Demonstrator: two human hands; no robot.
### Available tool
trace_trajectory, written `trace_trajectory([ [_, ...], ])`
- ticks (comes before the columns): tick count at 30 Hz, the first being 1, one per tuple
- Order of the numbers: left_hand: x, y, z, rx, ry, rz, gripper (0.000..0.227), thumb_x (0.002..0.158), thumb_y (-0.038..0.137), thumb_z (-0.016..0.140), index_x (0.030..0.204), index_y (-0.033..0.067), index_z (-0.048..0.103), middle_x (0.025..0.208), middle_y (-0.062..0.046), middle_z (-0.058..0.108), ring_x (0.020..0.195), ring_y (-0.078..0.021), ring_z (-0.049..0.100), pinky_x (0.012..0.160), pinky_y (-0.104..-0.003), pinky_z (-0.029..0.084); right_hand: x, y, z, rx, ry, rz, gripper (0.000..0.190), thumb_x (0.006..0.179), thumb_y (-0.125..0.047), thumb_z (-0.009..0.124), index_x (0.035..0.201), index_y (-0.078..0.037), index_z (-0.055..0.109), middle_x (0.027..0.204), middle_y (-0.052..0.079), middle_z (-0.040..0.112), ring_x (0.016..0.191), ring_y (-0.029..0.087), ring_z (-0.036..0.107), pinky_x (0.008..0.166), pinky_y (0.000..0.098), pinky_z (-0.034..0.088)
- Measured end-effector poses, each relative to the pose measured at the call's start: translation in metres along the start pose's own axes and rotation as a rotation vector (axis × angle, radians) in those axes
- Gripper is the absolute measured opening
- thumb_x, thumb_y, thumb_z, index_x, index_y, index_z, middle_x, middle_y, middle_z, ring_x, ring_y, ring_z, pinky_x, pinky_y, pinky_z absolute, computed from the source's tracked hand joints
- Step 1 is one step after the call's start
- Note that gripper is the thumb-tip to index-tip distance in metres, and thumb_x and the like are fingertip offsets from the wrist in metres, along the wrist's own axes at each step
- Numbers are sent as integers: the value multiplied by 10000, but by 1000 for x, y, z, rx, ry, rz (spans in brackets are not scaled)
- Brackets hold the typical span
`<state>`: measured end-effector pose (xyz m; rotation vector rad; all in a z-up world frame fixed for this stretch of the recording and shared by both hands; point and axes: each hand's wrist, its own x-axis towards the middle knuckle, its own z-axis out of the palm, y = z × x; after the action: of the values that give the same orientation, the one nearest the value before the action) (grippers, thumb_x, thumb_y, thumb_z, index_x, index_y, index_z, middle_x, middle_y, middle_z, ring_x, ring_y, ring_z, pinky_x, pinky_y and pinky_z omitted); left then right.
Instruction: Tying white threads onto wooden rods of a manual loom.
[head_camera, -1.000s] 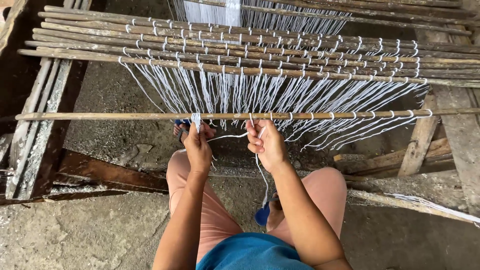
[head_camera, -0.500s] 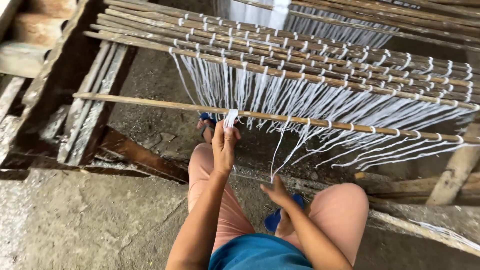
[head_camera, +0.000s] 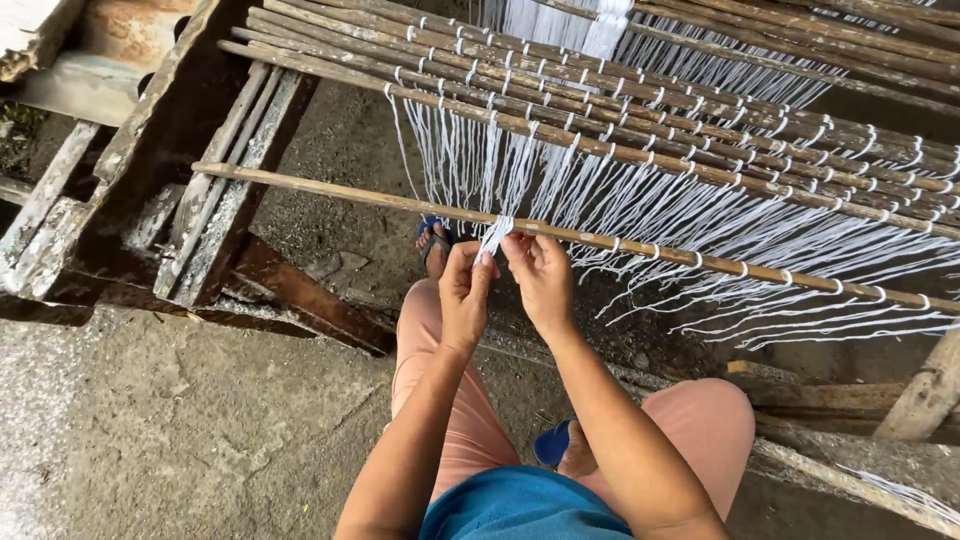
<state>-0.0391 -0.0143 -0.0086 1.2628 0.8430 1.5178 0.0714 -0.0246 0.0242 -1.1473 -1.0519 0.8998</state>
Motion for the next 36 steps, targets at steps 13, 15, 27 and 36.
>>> trace_trajectory([
  [13, 6, -4, 3, -98, 85, -3, 174, 1057, 185, 574, 1015, 53, 679, 790, -129, 706, 677, -149, 611, 679, -278, 487, 0, -3, -20, 703, -90, 135, 179, 943, -215, 565, 1090, -113, 567, 828, 75, 563, 801, 169, 570, 926, 392, 540],
  [15, 3, -9, 4, -122, 83, -14, 159, 1046, 169, 584, 1001, 52, 681, 738, -118, 689, 601, -135, 576, 610, -246, 450, 0, -15, -13, 623, -164, 134, 229, 964, -198, 548, 1168, -96, 530, 757, 48, 480, 703, 144, 501, 817, 382, 563],
  [27, 2, 3, 10, -123, 116, -17, 218, 1089, 201, 520, 1056, 26, 647, 695, -151, 684, 503, -100, 445, 521, -227, 389, -1, -17, 3, 311, 57, 175, 33, 1017, -126, 616, 1050, -126, 609, 857, 40, 625, 571, 35, 558, 381, 68, 357],
  [36, 15, 5, 5, -127, 194, 19, 193, 1101, 189, 499, 1083, 58, 639, 718, -139, 675, 508, -109, 449, 515, -224, 386, -6, -40, 1, 568, 42, 126, 23, 1052, -124, 543, 1062, -137, 526, 858, 145, 675, 446, 37, 399, 346, 116, 250],
])
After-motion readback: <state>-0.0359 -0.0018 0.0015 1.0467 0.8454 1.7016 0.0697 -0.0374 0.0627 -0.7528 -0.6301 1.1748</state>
